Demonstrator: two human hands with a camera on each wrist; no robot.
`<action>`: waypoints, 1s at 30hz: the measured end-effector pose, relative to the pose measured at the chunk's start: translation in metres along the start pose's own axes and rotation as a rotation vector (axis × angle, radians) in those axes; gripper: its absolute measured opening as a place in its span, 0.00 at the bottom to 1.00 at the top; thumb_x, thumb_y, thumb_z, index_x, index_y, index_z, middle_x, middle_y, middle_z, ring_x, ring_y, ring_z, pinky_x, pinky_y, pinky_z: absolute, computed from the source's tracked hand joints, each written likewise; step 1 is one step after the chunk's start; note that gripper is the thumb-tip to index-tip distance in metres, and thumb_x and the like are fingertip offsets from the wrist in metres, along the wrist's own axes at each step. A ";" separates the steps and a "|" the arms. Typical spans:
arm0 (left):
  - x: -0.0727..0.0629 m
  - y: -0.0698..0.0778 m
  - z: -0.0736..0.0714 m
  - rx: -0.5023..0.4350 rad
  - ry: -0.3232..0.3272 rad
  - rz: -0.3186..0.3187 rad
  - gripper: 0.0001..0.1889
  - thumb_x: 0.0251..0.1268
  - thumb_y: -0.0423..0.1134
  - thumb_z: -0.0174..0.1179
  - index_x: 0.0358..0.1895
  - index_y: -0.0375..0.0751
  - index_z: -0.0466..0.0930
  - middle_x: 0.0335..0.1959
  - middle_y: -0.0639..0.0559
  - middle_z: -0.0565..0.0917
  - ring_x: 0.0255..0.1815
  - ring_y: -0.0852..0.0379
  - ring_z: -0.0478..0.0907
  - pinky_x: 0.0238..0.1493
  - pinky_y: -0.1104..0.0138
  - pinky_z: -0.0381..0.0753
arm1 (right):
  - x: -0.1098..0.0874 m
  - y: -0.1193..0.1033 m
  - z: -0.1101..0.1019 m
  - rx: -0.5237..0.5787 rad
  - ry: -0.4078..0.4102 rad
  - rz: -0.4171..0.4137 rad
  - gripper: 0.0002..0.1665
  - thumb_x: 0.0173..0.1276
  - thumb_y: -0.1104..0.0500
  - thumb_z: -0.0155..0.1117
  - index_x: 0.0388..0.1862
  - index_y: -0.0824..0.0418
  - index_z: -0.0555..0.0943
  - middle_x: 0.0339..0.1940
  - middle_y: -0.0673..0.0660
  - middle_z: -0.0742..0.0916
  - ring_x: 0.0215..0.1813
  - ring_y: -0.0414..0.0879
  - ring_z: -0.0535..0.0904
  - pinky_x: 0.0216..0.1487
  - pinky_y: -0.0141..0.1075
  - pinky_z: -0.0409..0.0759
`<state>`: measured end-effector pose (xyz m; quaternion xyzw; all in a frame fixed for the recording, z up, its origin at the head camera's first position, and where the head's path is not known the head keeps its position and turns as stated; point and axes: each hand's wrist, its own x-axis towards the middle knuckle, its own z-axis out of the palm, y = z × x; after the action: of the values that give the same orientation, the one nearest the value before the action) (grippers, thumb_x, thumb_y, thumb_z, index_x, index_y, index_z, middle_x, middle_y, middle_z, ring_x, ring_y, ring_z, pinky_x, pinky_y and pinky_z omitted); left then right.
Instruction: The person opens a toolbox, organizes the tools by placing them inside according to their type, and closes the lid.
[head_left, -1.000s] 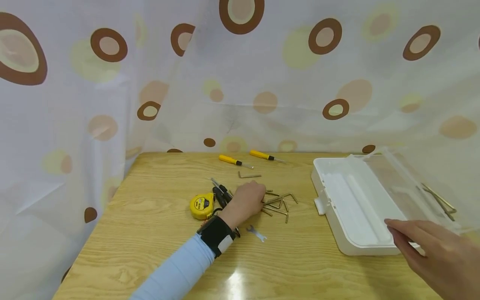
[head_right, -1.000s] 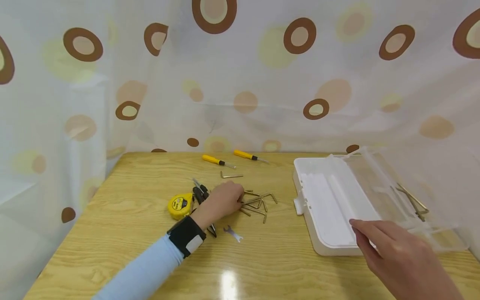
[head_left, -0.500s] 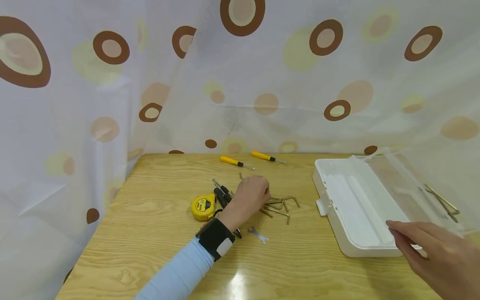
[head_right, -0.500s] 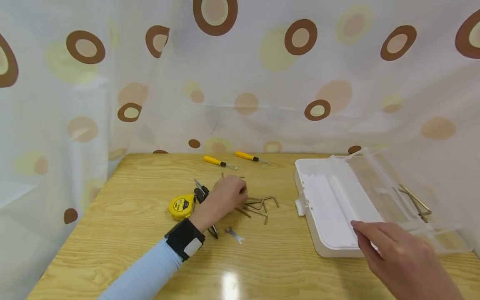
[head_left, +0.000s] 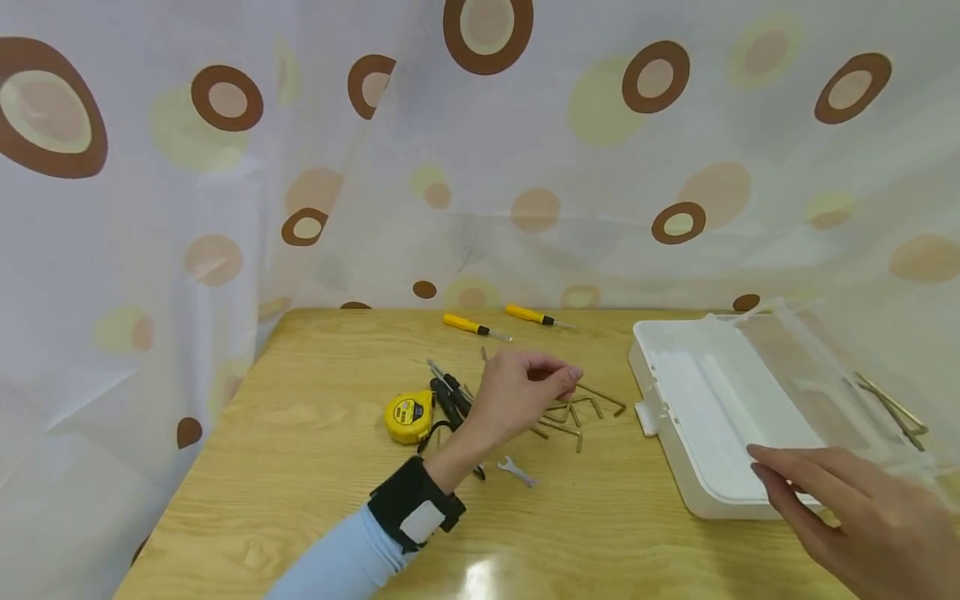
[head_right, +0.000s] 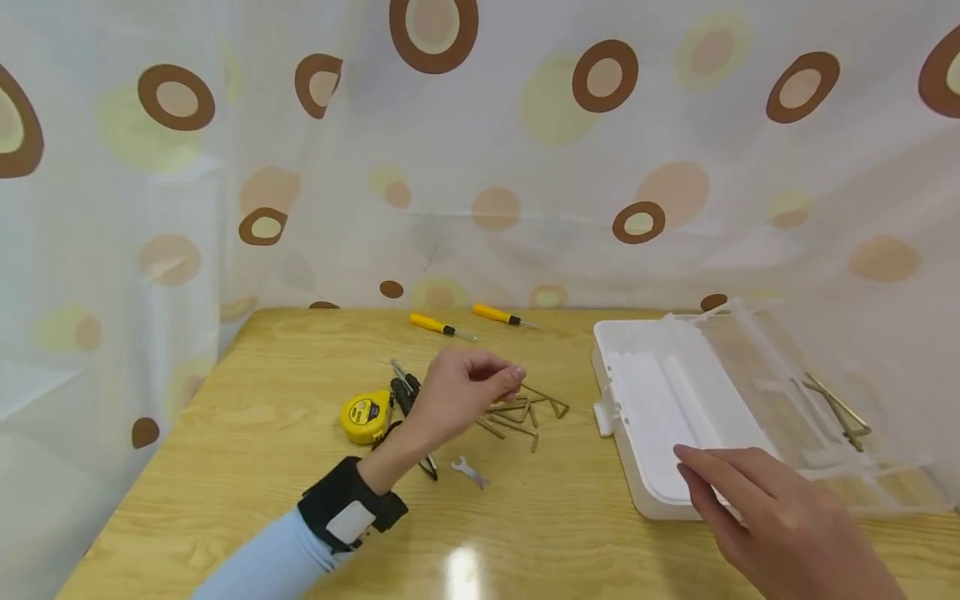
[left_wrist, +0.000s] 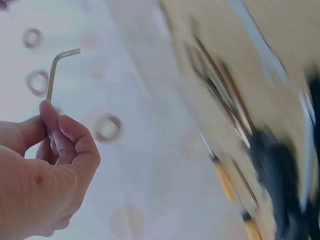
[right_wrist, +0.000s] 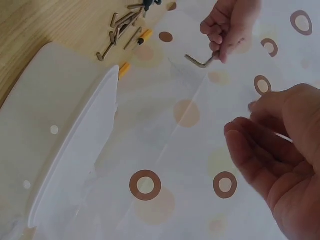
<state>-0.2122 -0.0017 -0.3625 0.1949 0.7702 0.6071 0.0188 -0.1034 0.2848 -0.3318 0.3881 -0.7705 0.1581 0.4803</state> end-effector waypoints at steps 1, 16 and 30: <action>-0.006 0.005 0.003 -0.069 -0.022 -0.020 0.09 0.71 0.42 0.65 0.44 0.42 0.91 0.35 0.47 0.92 0.32 0.61 0.88 0.39 0.69 0.87 | 0.004 -0.002 0.002 0.031 0.004 -0.034 0.31 0.82 0.45 0.51 0.29 0.66 0.86 0.21 0.53 0.85 0.27 0.28 0.78 0.21 0.18 0.68; -0.067 0.029 0.045 -0.484 -0.267 -0.224 0.09 0.68 0.36 0.68 0.43 0.32 0.89 0.39 0.36 0.91 0.32 0.63 0.90 0.41 0.65 0.89 | 0.010 -0.027 0.004 0.234 -0.111 -0.149 0.24 0.81 0.48 0.55 0.34 0.61 0.90 0.29 0.52 0.88 0.29 0.34 0.82 0.25 0.17 0.74; -0.076 0.020 0.040 0.411 -0.247 0.188 0.29 0.69 0.61 0.63 0.71 0.60 0.74 0.72 0.59 0.76 0.74 0.57 0.72 0.66 0.55 0.78 | -0.013 0.009 -0.006 0.144 -0.053 0.012 0.24 0.82 0.46 0.53 0.41 0.58 0.91 0.40 0.38 0.89 0.50 0.18 0.79 0.47 0.09 0.72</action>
<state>-0.1261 0.0145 -0.3699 0.3379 0.8477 0.4086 0.0162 -0.1037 0.3003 -0.3384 0.4211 -0.7719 0.2057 0.4296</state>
